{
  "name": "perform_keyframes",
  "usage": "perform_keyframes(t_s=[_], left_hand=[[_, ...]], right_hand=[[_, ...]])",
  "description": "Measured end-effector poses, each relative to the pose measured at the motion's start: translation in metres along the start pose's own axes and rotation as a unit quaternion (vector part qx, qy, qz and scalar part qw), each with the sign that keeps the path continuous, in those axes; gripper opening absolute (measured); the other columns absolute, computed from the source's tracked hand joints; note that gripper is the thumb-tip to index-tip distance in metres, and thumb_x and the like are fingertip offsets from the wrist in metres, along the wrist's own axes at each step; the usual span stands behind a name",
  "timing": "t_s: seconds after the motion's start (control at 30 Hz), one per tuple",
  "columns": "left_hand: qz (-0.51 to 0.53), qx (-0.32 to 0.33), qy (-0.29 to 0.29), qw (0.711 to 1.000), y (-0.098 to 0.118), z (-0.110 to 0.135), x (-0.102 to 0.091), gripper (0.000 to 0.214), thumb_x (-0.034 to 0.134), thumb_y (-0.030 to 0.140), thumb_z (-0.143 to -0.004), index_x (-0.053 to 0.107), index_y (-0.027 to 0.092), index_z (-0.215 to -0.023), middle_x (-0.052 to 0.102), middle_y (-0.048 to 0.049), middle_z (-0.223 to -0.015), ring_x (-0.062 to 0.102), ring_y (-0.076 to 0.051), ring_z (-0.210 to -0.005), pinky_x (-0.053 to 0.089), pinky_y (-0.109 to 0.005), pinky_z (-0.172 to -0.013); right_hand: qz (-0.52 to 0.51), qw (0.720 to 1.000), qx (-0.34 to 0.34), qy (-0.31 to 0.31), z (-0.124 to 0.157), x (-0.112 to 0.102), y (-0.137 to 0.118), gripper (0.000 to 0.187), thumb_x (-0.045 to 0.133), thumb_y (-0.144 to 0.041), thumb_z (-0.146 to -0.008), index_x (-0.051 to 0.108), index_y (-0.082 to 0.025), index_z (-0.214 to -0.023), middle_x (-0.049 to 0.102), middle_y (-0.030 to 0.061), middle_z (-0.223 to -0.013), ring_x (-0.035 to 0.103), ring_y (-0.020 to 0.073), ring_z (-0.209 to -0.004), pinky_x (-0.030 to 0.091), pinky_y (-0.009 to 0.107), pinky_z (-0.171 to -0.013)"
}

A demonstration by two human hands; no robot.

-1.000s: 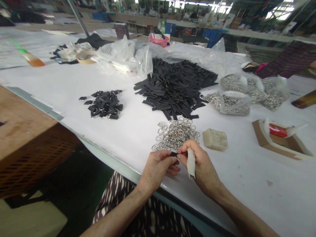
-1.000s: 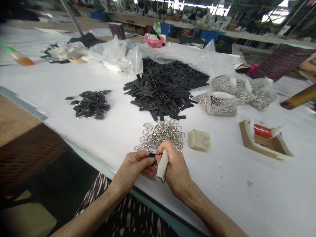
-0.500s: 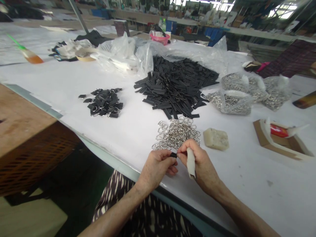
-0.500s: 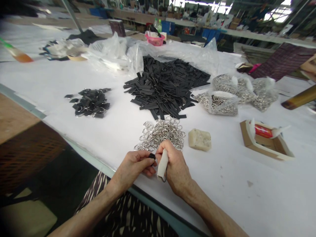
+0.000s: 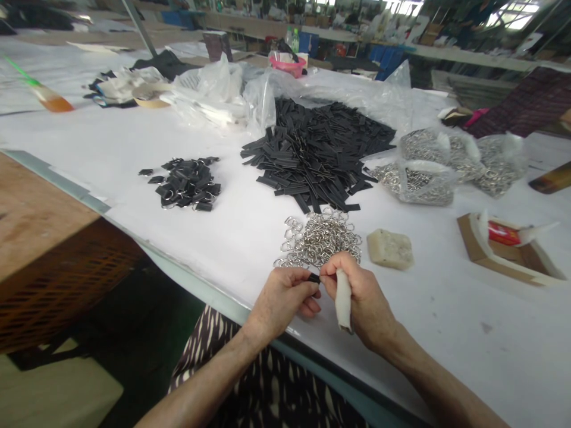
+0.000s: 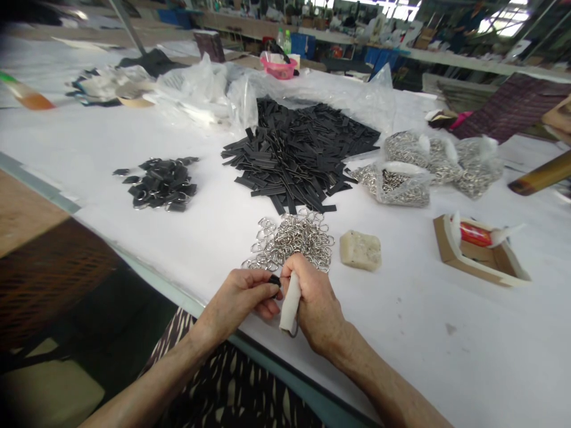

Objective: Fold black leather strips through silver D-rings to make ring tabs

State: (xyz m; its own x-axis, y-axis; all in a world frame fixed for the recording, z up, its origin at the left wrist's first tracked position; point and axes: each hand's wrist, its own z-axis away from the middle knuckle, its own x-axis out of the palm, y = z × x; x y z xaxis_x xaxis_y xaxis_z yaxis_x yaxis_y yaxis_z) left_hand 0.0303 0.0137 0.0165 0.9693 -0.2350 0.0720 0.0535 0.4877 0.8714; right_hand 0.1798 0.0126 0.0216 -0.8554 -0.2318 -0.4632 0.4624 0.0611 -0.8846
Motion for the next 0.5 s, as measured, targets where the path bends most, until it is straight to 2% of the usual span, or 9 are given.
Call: perform_keyframes(t_s=[0.2, 0.3, 0.4, 0.5], left_hand=[[0.041, 0.0, -0.01, 0.999, -0.002, 0.001, -0.002, 0.016, 0.054, 0.019, -0.075, 0.064, 0.014, -0.064, 0.063, -0.0018, -0.049, 0.058, -0.01, -0.044, 0.047, -0.019, -0.049], [0.077, 0.0, -0.01, 0.997, -0.004, 0.0, -0.004, 0.015, 0.057, 0.021, -0.074, 0.065, 0.013, -0.063, 0.063, -0.0018, -0.049, 0.057, -0.009, -0.043, 0.047, -0.018, -0.048], [0.119, -0.004, -0.016, 0.993, -0.005, -0.002, -0.005, 0.014, 0.061, 0.022, -0.072, 0.066, 0.013, -0.063, 0.065, -0.0025, -0.053, 0.058, -0.009, -0.044, 0.047, -0.018, -0.046], [0.136, -0.009, -0.013, 0.991, -0.005, -0.005, -0.006, 0.014, 0.062, 0.022, -0.071, 0.066, 0.012, -0.062, 0.065, -0.0033, -0.054, 0.058, -0.01, -0.043, 0.047, -0.018, -0.044]], right_hand=[[-0.033, 0.999, -0.011, 0.014, -0.003, -0.004, -0.001, 0.007, 0.055, -0.022, -0.08, 0.048, -0.022, -0.079, 0.06, -0.0025, -0.072, 0.053, 0.0125, -0.064, 0.041, 0.025, -0.059], [-0.037, 0.999, -0.017, 0.027, -0.005, -0.022, -0.004, 0.013, 0.058, -0.029, -0.079, 0.047, -0.022, -0.08, 0.064, -0.0007, -0.078, 0.055, 0.0139, -0.066, 0.042, 0.026, -0.06], [0.01, 1.0, -0.004, 0.027, -0.007, -0.046, -0.003, 0.011, 0.052, -0.034, -0.082, 0.052, -0.024, -0.087, 0.063, -0.0024, -0.065, 0.053, 0.0144, -0.059, 0.041, 0.027, -0.057], [0.044, 0.998, 0.003, 0.045, -0.008, -0.066, 0.0, 0.02, 0.048, -0.039, -0.084, 0.054, -0.024, -0.095, 0.058, -0.0035, -0.06, 0.05, 0.0144, -0.057, 0.039, 0.027, -0.057]])
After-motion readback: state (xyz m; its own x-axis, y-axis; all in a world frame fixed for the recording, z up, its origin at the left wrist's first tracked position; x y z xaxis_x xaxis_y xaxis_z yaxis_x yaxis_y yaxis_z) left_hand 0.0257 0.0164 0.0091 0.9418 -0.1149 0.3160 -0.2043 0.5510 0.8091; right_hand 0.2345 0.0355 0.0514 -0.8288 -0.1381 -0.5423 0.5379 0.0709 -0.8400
